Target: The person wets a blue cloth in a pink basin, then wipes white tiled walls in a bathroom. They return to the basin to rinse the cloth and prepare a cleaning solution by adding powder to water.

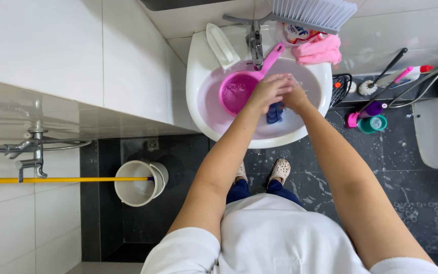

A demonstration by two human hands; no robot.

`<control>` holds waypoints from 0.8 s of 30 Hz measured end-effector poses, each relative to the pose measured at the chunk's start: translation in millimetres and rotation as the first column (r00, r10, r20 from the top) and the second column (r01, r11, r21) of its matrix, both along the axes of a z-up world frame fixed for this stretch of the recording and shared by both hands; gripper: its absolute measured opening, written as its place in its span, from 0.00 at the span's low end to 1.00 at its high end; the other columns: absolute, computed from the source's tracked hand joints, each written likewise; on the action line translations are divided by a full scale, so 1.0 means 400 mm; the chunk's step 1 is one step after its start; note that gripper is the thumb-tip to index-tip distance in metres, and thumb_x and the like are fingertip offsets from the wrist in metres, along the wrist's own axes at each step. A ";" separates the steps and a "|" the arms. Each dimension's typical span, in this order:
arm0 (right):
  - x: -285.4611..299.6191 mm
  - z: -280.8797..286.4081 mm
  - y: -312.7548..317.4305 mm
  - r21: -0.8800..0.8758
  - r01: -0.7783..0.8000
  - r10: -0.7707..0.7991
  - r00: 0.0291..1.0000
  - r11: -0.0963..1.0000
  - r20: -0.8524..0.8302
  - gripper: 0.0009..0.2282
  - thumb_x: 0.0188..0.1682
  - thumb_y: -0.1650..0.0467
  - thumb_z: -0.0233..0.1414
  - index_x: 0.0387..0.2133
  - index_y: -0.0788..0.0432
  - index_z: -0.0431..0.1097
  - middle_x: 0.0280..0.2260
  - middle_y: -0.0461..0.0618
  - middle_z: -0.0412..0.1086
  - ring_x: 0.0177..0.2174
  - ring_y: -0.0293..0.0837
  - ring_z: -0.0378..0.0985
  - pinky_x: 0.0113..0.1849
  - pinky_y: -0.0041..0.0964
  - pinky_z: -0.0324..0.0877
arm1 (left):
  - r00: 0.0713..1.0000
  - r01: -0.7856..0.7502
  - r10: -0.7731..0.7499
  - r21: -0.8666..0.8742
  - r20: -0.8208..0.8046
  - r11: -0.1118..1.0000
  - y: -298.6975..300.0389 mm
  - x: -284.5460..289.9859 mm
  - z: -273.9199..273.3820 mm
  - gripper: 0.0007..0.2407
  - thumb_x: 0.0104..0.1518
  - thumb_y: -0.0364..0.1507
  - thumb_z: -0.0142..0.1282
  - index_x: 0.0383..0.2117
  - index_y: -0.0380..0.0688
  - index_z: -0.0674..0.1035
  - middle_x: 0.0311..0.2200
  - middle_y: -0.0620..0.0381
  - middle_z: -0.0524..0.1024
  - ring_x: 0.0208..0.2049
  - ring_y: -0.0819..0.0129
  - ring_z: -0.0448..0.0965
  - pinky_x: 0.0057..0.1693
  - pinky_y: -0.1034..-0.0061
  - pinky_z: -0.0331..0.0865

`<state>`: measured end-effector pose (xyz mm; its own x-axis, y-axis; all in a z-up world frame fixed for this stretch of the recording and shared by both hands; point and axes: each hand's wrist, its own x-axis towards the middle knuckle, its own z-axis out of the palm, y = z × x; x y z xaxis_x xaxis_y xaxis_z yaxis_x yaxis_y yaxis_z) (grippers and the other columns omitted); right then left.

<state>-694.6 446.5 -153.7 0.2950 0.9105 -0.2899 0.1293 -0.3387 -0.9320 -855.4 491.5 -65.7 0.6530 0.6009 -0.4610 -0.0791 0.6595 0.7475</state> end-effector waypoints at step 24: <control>0.073 0.149 -0.034 0.073 -0.251 0.220 0.930 0.965 0.294 0.14 0.45 0.72 0.61 0.44 0.61 0.72 0.36 0.52 0.78 0.37 0.50 0.82 0.40 0.44 0.75 | 0.979 -0.197 0.187 0.608 0.080 0.769 -0.057 0.062 -0.038 0.18 0.65 0.34 0.55 0.56 0.36 0.75 0.51 0.49 0.78 0.54 0.63 0.77 0.61 0.69 0.69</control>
